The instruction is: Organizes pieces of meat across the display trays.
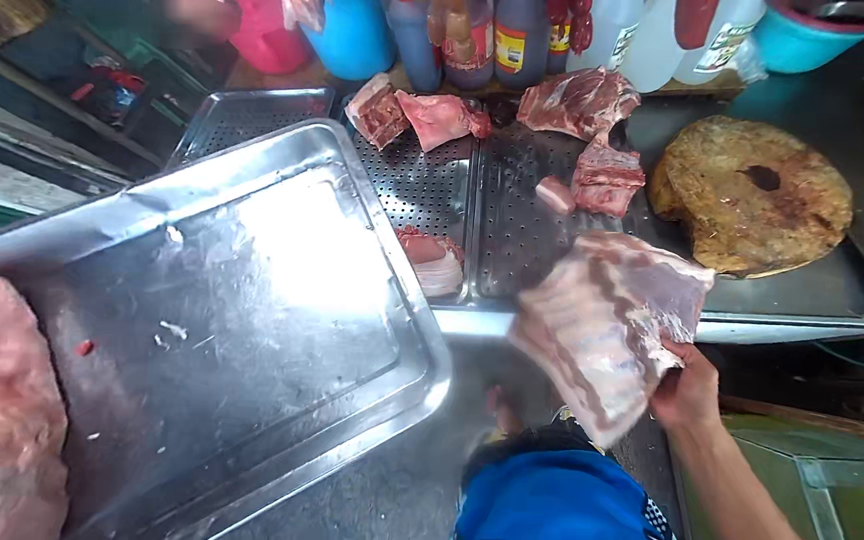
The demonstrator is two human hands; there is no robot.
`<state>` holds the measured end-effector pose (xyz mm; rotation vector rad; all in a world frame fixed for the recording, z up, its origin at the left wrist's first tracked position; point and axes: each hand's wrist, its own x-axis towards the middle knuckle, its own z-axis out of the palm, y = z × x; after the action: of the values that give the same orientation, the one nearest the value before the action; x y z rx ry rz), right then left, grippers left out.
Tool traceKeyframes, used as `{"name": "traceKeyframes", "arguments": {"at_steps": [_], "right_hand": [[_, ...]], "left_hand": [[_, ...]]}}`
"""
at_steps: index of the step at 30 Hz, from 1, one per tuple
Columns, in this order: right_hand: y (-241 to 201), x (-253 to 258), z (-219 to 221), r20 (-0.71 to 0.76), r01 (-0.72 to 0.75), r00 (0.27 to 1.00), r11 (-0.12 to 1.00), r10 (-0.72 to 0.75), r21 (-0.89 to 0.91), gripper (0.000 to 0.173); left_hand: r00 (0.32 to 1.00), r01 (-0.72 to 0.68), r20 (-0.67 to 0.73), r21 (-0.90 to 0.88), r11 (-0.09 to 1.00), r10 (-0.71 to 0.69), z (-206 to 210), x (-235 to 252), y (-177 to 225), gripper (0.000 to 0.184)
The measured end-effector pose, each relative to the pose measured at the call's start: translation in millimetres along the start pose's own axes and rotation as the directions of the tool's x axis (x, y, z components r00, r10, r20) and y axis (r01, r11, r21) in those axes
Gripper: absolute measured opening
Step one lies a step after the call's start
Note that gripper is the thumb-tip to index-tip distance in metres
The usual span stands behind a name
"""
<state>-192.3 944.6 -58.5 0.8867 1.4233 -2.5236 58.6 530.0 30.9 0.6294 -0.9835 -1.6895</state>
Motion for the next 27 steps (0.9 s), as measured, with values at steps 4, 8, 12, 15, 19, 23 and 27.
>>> {"name": "traceKeyframes", "arguments": {"at_steps": [4,8,12,15,19,23,27], "right_hand": [[48.3,6.6,34.1,0.041,-0.058,0.998,0.995,0.055,0.076,0.017],[84.1,13.1,78.9,-0.063,-0.151,0.986,0.986,0.156,0.072,0.036],[93.0,14.7,99.3,-0.052,-0.191,0.979,0.973,0.199,0.127,0.046],[95.3,22.0,97.0,-0.044,-0.2,0.978,0.977,0.204,0.075,0.044],[80.9,36.3,87.7,-0.036,-0.247,0.969,0.966,0.245,-0.075,0.043],[57.0,63.4,75.3,0.057,-0.266,0.957,0.937,0.285,-0.226,0.038],[47.0,68.2,60.9,0.151,-0.258,0.928,0.88,0.34,-0.4,0.045]], "left_hand": [[0.962,0.084,-0.265,0.067,0.994,-0.064,93.7,-36.1,15.8,0.023],[0.993,0.06,0.104,0.05,0.997,-0.065,19.4,-12.8,2.3,0.031],[0.982,0.104,0.154,0.019,0.994,-0.106,3.7,-10.6,-8.8,0.029],[0.981,0.174,0.08,0.008,0.985,-0.174,28.6,-24.1,-9.7,0.022],[0.982,0.187,-0.027,-0.025,0.982,-0.188,55.8,-38.0,-9.2,0.013],[0.98,0.197,0.033,-0.007,0.98,-0.197,54.5,-37.2,-12.2,0.015],[0.972,0.228,0.05,-0.001,0.974,-0.228,58.0,-36.1,-16.6,0.019]]}}
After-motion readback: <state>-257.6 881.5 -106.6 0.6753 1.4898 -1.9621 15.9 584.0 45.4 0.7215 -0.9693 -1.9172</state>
